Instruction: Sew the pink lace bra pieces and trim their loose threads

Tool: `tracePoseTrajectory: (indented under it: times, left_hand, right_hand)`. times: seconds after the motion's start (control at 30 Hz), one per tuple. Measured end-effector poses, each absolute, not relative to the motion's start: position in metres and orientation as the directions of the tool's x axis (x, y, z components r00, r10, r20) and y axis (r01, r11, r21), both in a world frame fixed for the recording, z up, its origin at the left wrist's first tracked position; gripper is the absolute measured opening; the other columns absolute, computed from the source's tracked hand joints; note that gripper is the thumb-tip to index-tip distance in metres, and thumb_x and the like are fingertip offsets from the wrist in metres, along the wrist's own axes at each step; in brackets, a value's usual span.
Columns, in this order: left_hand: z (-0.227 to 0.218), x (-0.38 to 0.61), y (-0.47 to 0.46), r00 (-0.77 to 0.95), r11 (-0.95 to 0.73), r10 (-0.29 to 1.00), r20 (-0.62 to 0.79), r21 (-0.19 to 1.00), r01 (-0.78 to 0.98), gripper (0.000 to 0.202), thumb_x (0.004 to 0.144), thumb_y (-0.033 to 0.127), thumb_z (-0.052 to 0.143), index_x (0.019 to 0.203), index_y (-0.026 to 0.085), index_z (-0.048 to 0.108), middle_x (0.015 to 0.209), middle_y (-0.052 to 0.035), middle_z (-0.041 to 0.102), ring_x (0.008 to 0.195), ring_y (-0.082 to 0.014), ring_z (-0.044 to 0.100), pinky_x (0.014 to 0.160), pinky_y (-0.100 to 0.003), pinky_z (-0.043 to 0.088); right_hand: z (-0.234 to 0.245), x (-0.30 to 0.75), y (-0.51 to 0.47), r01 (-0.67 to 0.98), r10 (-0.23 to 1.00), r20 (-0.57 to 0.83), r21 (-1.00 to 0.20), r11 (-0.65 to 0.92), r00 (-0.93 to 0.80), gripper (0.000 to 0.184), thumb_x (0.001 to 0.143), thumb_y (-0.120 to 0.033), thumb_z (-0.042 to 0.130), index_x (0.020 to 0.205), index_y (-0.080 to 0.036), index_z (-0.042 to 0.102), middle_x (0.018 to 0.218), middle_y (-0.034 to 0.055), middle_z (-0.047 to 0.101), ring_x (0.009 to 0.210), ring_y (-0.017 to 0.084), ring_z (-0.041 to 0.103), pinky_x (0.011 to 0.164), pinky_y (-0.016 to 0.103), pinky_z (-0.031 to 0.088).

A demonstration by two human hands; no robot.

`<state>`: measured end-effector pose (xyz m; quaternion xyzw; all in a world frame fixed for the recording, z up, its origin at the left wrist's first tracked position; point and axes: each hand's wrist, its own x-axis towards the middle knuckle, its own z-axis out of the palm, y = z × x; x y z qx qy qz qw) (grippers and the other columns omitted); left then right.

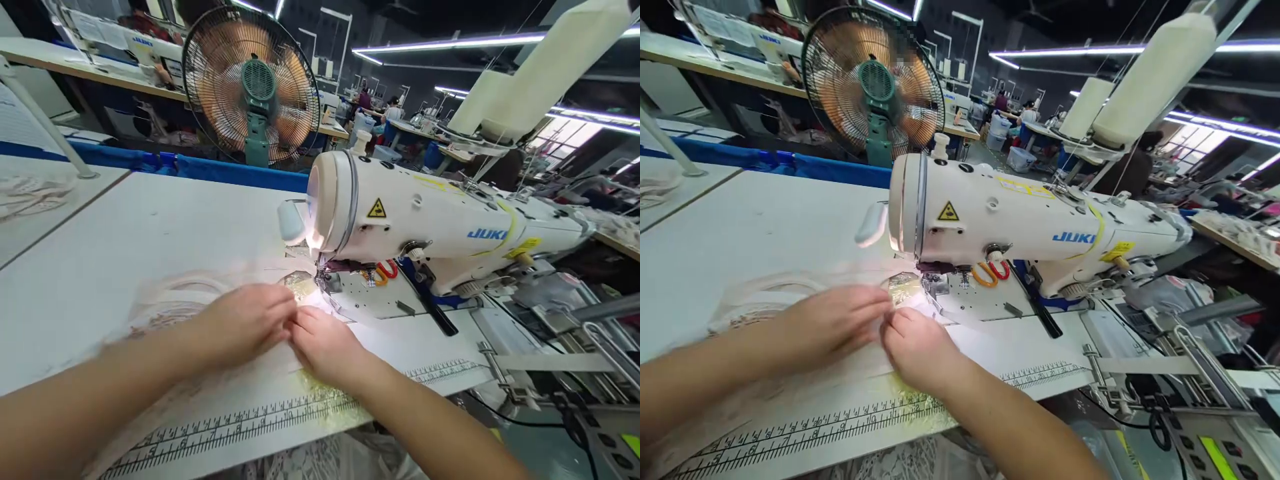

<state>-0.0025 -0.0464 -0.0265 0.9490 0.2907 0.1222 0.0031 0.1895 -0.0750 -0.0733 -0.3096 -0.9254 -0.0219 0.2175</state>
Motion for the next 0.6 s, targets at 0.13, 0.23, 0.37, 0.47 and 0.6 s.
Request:
tracePoseTrajectory:
  times: [0.13, 0.23, 0.37, 0.47, 0.6]
  left_hand:
    - [-0.06, -0.02, -0.078, 0.827, -0.86, 0.472, 0.305, -0.048, 0.509, 0.048, 0.091, 0.035, 0.04, 0.131, 0.009, 0.046, 0.128, -0.0152, 0.057, 0.107, -0.0266, 0.056, 0.09, -0.037, 0.044]
    - [-0.058, -0.014, -0.081, 0.786, -0.818, 0.533, 0.314, -0.045, 0.573, 0.042, 0.092, 0.036, 0.036, 0.117, 0.012, 0.059, 0.116, -0.0145, 0.064, 0.098, -0.0282, 0.059, 0.084, -0.04, 0.047]
    - [-0.021, 0.011, -0.063, 0.77, -0.801, 0.598, 0.223, 0.132, 0.583, 0.037, 0.092, 0.021, 0.03, 0.088, 0.017, 0.067, 0.098, -0.0107, 0.069, 0.09, -0.024, 0.061, 0.079, -0.036, 0.049]
    - [-0.009, 0.021, -0.045, 0.773, -0.748, 0.629, 0.083, 0.336, 0.572, 0.03, 0.091, 0.022, 0.033, 0.1, 0.019, 0.062, 0.098, -0.0065, 0.069, 0.086, -0.0196, 0.063, 0.075, -0.029, 0.05]
    - [-0.029, 0.014, -0.034, 0.791, -0.733, 0.609, 0.068, 0.428, 0.528, 0.035, 0.094, 0.031, 0.033, 0.118, 0.019, 0.055, 0.12, -0.0074, 0.063, 0.108, -0.0208, 0.059, 0.09, -0.03, 0.047]
  right_hand:
    - [-0.071, 0.191, -0.076, 0.478, 0.501, 0.422, -0.167, 0.862, -0.756, 0.024, 0.089, -0.013, 0.038, 0.098, -0.009, 0.06, 0.102, 0.0115, 0.066, 0.108, 0.02, 0.053, 0.098, 0.03, 0.043]
    - [-0.068, 0.193, -0.072, 0.439, 0.463, 0.408, -0.158, 0.884, -0.787, 0.027, 0.091, -0.015, 0.037, 0.103, -0.007, 0.059, 0.108, 0.012, 0.065, 0.112, 0.019, 0.052, 0.102, 0.029, 0.041]
    - [-0.065, 0.192, -0.059, 0.385, 0.386, 0.347, -0.074, 0.92, -0.855, 0.023, 0.086, -0.018, 0.044, 0.096, -0.008, 0.063, 0.103, 0.0118, 0.066, 0.102, 0.02, 0.056, 0.093, 0.029, 0.047]
    - [-0.059, 0.191, -0.052, 0.391, 0.375, 0.273, 0.004, 0.92, -0.886, 0.024, 0.083, -0.015, 0.041, 0.089, -0.011, 0.064, 0.088, 0.0091, 0.068, 0.084, 0.019, 0.061, 0.073, 0.029, 0.053]
    - [-0.053, 0.2, -0.064, 0.432, 0.411, 0.3, 0.002, 0.902, -0.861, 0.03, 0.085, -0.01, 0.034, 0.084, -0.013, 0.063, 0.085, 0.0081, 0.067, 0.08, 0.019, 0.06, 0.066, 0.029, 0.053]
